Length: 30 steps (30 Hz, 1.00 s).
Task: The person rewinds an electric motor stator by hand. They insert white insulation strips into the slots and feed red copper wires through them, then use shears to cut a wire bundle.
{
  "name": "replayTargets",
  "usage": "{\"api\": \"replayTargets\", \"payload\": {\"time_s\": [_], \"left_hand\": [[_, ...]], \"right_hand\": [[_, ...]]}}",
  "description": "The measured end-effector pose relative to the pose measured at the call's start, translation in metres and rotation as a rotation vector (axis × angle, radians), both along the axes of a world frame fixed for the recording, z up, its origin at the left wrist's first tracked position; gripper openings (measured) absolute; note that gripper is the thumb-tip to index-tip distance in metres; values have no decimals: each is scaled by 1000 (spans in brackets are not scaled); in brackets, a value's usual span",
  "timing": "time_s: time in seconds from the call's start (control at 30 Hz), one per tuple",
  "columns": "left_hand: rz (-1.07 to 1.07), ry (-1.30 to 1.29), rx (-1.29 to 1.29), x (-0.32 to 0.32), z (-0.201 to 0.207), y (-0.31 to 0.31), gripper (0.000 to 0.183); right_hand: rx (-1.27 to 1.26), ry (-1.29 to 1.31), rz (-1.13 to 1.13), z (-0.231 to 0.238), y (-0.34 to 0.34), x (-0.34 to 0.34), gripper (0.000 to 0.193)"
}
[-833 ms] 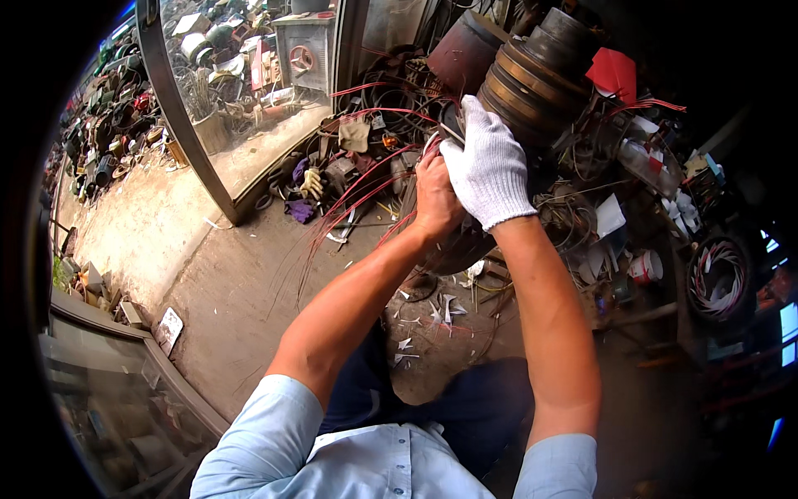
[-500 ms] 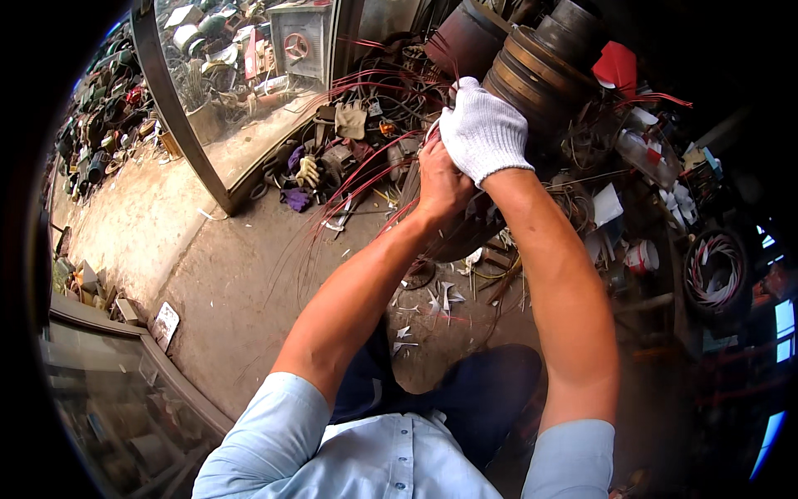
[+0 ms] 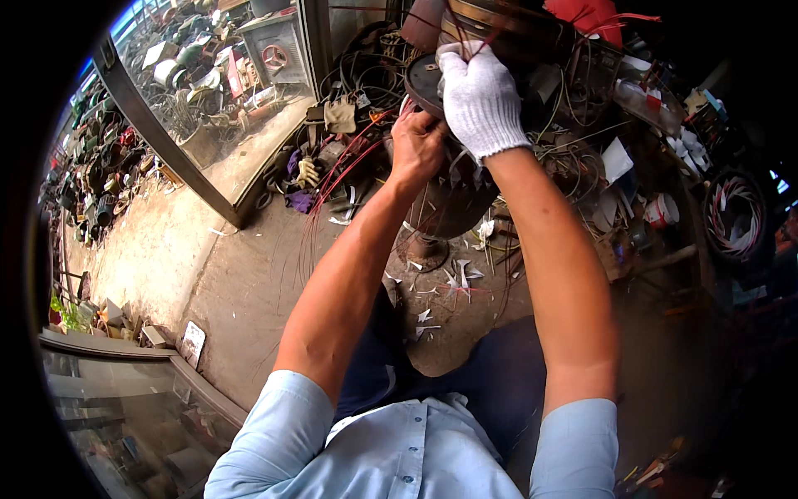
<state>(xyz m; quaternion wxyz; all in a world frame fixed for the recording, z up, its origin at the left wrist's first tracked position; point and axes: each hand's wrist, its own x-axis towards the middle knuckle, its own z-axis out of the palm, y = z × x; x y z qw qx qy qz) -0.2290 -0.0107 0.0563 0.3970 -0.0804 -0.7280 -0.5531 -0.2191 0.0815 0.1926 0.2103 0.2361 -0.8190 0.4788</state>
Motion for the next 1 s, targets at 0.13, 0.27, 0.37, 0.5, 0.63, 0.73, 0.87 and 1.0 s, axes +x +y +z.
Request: {"api": "replayTargets", "payload": {"time_s": [0.13,0.27,0.37,0.5,0.63,0.73,0.87,1.0], "left_hand": [[-64,2,39,-8,-7,-8,13],[-277,-99,288,0,-7,-13,17],[-278,-175,390,5,4,-9,17],[-162,-188,50,20,21,3,23],[-113,-53,-359,35,16,3,64],[-47,-65,-414,32,10,-5,72],[-142,-148,-325,23,4,-5,73],[178,-118,-613,52,15,9,76]], "right_hand": [[663,358,-212,12,-17,-8,32],[48,-97,167,38,20,16,45],[-296,324,26,6,72,44,37],[-405,-2,-93,-85,158,62,38],[-358,-384,-226,-205,199,93,29],[-415,-621,-203,-245,204,120,28],[-431,-554,-247,-276,209,123,26],[-416,-557,-329,-277,219,120,27]]}}
